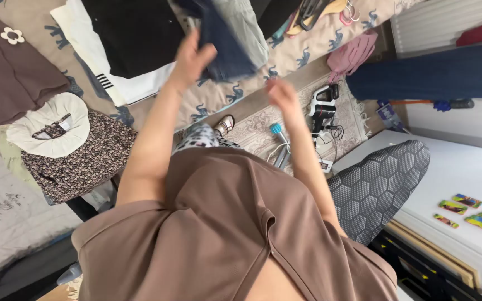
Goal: Ironing a pair of denim shorts on an ironing board.
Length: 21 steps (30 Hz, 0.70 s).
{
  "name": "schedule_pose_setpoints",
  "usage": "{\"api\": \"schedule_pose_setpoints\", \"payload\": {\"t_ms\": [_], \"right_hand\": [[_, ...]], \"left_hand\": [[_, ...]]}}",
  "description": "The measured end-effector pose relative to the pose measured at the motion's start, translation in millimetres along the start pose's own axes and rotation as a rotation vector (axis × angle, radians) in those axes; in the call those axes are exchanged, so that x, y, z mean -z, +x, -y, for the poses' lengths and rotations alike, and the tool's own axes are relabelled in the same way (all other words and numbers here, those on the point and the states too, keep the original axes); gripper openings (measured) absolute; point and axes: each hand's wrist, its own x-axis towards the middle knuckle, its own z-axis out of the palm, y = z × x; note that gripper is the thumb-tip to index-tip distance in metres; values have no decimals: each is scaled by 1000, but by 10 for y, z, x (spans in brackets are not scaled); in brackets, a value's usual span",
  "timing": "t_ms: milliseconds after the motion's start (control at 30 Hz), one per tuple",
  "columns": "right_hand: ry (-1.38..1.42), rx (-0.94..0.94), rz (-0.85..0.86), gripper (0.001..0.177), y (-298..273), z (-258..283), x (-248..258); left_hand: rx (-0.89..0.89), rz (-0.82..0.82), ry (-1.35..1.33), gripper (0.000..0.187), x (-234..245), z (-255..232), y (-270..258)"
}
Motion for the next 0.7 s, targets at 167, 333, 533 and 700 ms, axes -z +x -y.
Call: {"api": "schedule_pose_setpoints", "payload": {"t_ms": [167, 333, 533, 700], "right_hand": [[370, -9, -84, 56, 259, 181, 571], [571, 382, -319, 41, -145, 433, 808], [-448, 828, -809, 27, -965, 1374, 719], [-996, 774, -590, 32, -1430, 1665, 782]], "left_hand": [[35, 400, 106, 62, -889, -1028, -406], [37, 730, 405, 59, -1363, -1344, -254], [-166, 652, 630, 84, -1733, -1587, 227], [-800, 489, 408, 101, -2248, -2060, 701]]}}
